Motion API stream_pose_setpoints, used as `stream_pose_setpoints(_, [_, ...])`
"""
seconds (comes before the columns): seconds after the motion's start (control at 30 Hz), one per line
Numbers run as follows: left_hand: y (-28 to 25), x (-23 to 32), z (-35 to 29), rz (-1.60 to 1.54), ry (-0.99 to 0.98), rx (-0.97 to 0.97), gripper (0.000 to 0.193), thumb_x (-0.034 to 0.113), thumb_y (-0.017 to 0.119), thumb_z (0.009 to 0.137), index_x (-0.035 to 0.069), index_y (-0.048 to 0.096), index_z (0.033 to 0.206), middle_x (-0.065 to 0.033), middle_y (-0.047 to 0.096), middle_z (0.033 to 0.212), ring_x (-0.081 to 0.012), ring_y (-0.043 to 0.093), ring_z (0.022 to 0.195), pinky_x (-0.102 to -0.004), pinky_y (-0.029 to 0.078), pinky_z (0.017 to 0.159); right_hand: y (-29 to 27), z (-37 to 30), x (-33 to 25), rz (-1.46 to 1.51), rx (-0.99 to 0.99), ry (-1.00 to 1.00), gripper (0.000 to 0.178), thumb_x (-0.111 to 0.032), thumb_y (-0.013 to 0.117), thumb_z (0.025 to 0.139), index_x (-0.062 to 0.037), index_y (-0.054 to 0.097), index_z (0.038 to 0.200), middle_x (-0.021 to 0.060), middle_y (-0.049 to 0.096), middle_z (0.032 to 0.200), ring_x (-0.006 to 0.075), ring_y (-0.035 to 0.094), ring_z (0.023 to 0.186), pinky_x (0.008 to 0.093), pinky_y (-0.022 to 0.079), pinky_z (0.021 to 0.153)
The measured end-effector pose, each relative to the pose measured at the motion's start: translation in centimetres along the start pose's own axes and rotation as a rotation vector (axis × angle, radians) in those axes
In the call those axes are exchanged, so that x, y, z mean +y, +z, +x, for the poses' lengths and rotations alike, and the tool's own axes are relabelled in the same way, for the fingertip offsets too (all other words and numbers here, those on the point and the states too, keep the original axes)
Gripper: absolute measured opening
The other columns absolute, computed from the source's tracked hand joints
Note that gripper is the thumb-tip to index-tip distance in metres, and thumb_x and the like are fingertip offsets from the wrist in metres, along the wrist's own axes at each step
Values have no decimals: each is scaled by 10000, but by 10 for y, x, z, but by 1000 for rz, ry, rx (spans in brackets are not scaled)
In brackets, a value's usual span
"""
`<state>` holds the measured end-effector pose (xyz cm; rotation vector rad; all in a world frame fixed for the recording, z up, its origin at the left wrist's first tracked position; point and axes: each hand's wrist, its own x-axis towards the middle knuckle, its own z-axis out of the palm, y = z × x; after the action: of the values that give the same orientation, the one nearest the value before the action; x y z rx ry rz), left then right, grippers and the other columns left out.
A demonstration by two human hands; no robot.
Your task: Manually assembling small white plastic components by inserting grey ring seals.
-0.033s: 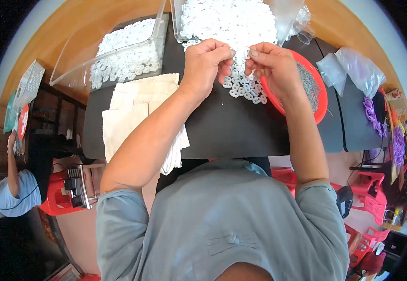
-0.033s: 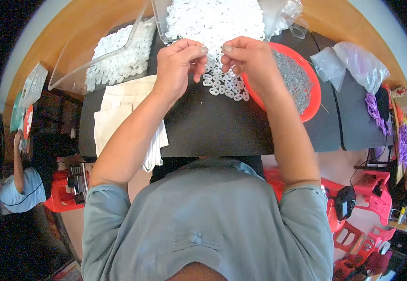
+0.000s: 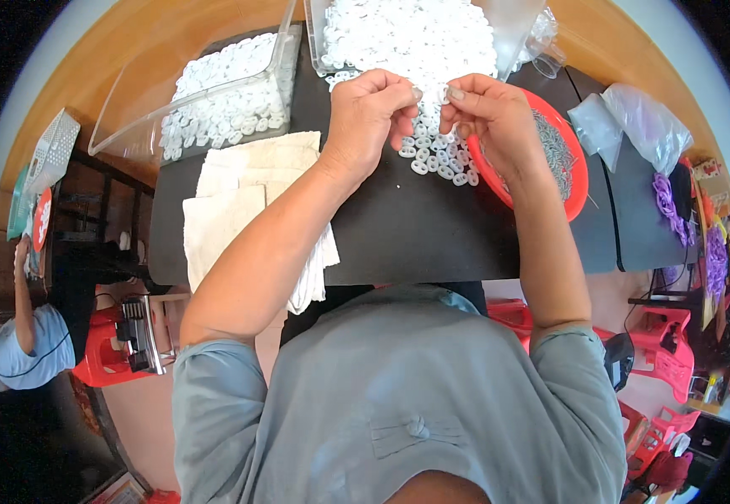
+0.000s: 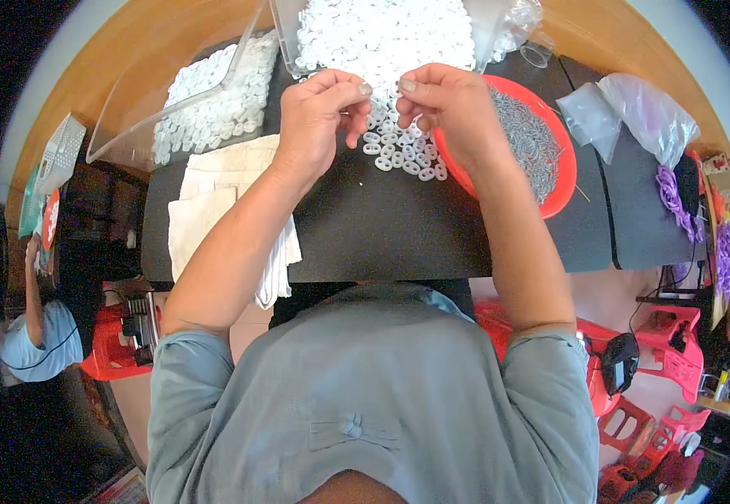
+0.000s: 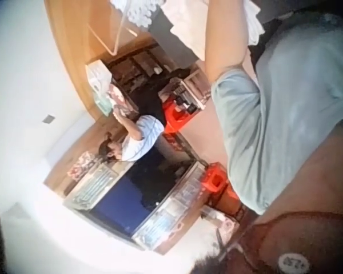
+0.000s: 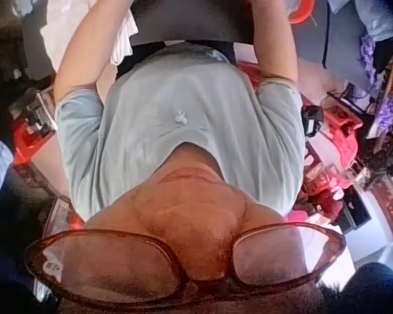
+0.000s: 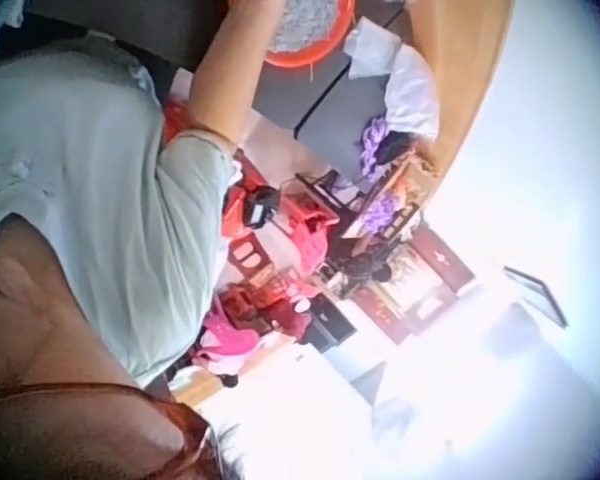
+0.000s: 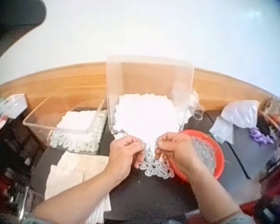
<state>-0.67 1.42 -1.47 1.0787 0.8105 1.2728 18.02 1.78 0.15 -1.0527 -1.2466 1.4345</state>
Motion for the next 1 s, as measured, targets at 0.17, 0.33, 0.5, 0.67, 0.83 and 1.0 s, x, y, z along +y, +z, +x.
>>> stream_pose_setpoints(0.17, [1,3,-2,60,21,-6,123,111,649,813,-9,622,806,-66,614,702,-117,551,515,-245,396,417,-3,0,-1,-5,-20,-40,126,-92,609,905,28,630,937,79,650,758,144,627,655,216,431,561])
stream_pose_setpoints(0.33, [0,3,0,-91,5,48,94,70,620,799,-23,612,795,-102,622,708,-149,578,537,-249,440,434,3,-3,-4,-75,-33,-29,96,-91,612,897,-1,637,919,44,648,748,109,615,658,202,405,546])
stream_pose_setpoints(0.5, [-7,-9,10,-258,13,129,105,74,605,806,-28,609,830,-139,637,801,-199,610,684,-306,493,568,41,-16,7,-224,-141,-77,80,-108,635,882,-34,644,910,14,636,740,63,582,658,190,378,537])
stream_pose_setpoints(0.67, [-2,-6,6,-437,-142,100,121,68,590,809,-48,602,843,-166,639,842,-224,610,763,-342,504,690,54,-19,22,-373,-113,-159,101,-69,658,857,-43,674,953,-23,628,793,36,551,691,187,392,556])
stream_pose_setpoints(0.83, [-1,-5,5,-495,-168,87,157,95,590,813,-56,594,858,-176,631,854,-241,605,770,-364,503,689,58,-20,27,-405,-77,-321,140,-39,646,860,-40,681,995,-24,637,829,31,537,721,185,399,579])
stream_pose_setpoints(1.0, [2,-3,1,-526,-183,61,193,133,597,818,-51,577,873,-169,612,878,-244,589,798,-380,503,693,60,-22,29,-360,-52,-336,176,-26,639,862,-35,671,1034,-17,646,857,30,533,726,187,401,593])
